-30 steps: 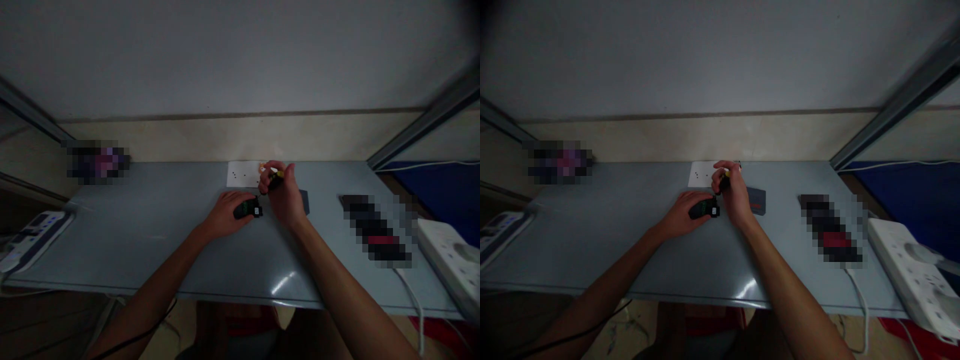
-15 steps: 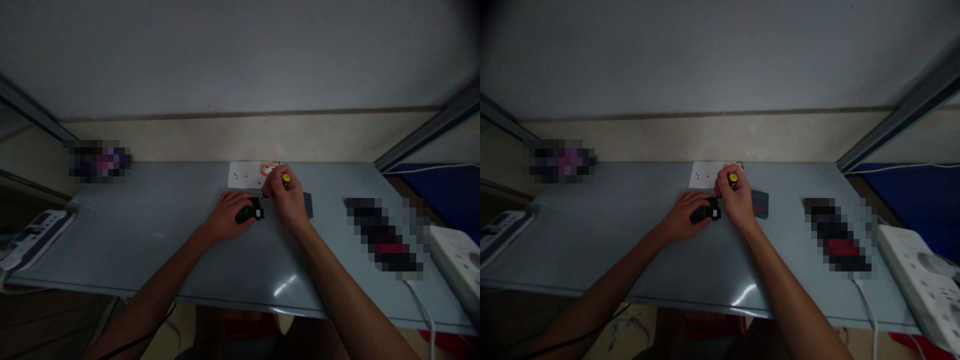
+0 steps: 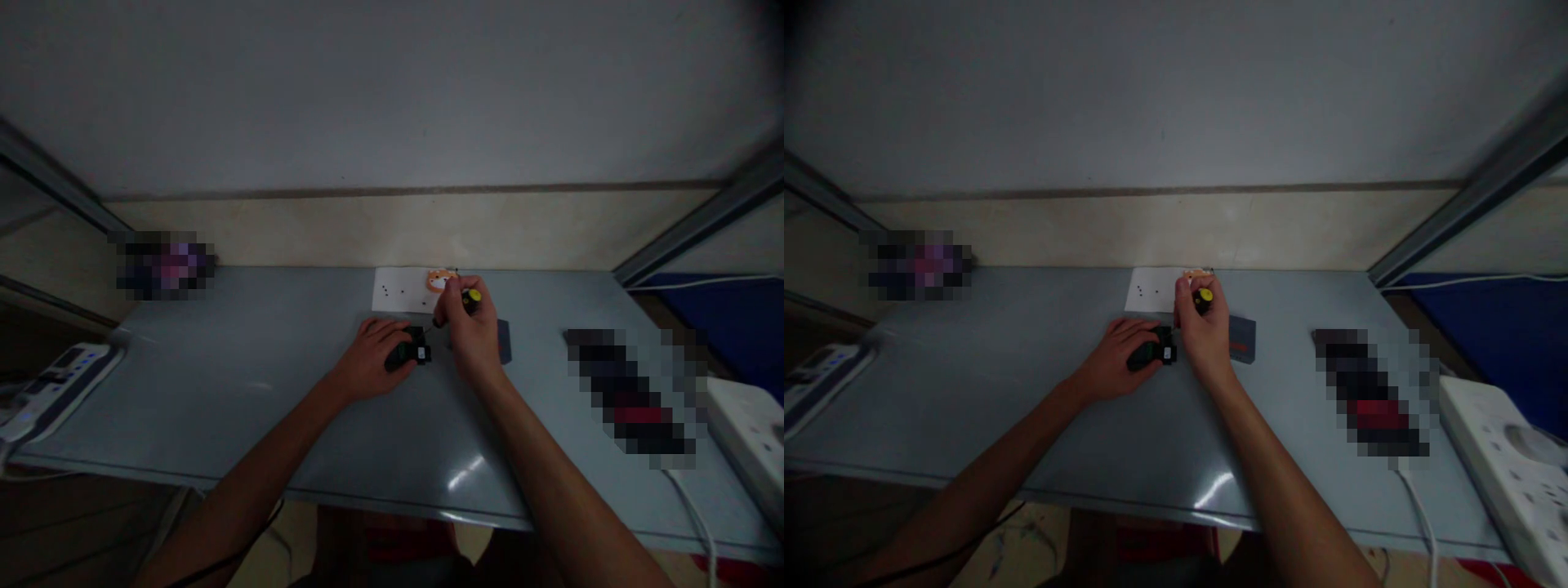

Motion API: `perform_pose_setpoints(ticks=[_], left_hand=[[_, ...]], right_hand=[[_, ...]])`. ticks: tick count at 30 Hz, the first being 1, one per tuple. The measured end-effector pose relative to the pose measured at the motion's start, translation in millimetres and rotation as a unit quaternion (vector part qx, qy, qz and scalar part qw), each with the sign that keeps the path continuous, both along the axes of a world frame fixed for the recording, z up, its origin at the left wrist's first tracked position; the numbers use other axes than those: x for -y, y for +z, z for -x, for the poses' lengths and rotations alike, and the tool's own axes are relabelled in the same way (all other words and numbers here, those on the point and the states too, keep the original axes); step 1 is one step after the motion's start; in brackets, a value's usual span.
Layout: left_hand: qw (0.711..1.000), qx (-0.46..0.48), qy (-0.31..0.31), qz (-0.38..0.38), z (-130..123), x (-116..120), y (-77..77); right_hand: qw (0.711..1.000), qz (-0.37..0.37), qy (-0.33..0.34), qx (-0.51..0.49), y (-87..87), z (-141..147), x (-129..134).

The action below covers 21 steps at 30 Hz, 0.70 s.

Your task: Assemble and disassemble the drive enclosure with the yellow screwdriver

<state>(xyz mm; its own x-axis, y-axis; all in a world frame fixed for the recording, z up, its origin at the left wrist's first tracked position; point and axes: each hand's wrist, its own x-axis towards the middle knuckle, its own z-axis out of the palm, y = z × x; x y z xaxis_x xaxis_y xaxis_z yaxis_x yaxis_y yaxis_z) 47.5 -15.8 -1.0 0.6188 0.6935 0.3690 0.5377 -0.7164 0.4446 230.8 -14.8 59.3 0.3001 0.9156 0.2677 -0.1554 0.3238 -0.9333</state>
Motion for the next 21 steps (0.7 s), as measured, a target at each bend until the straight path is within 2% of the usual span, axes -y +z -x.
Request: perform_pose_setpoints(ticks=[7, 11, 15, 18, 21], left_hand=[[0.999, 0.018, -0.035, 0.038, -7.0, -4.5, 5.7], [0.999, -0.009, -0.037, 0.029, -4.9, -3.0, 4.7], [0.999, -0.035, -0.033, 0.009, -2.4, -0.9, 4.6], [0.999, -0.043, -0.032, -0.006, -2.5, 0.3, 6.4], [0.998, -0.041, -0.034, -0.017, -3.4, 0.9, 7.5]], right_hand=[[0.999, -0.011, -0.026, 0.045, -1.1, -4.4, 0.7], [0.998, 0.022, -0.024, 0.051, 1.3, -6.2, 1.2], [0.994, 0.024, -0.068, 0.081, -1.8, -5.0, 1.1], [0.983, 0.005, -0.092, 0.157, -7.0, -9.2, -0.3], [0.954, 0.026, -0.152, 0.256, -11.9, -19.3, -3.5]])
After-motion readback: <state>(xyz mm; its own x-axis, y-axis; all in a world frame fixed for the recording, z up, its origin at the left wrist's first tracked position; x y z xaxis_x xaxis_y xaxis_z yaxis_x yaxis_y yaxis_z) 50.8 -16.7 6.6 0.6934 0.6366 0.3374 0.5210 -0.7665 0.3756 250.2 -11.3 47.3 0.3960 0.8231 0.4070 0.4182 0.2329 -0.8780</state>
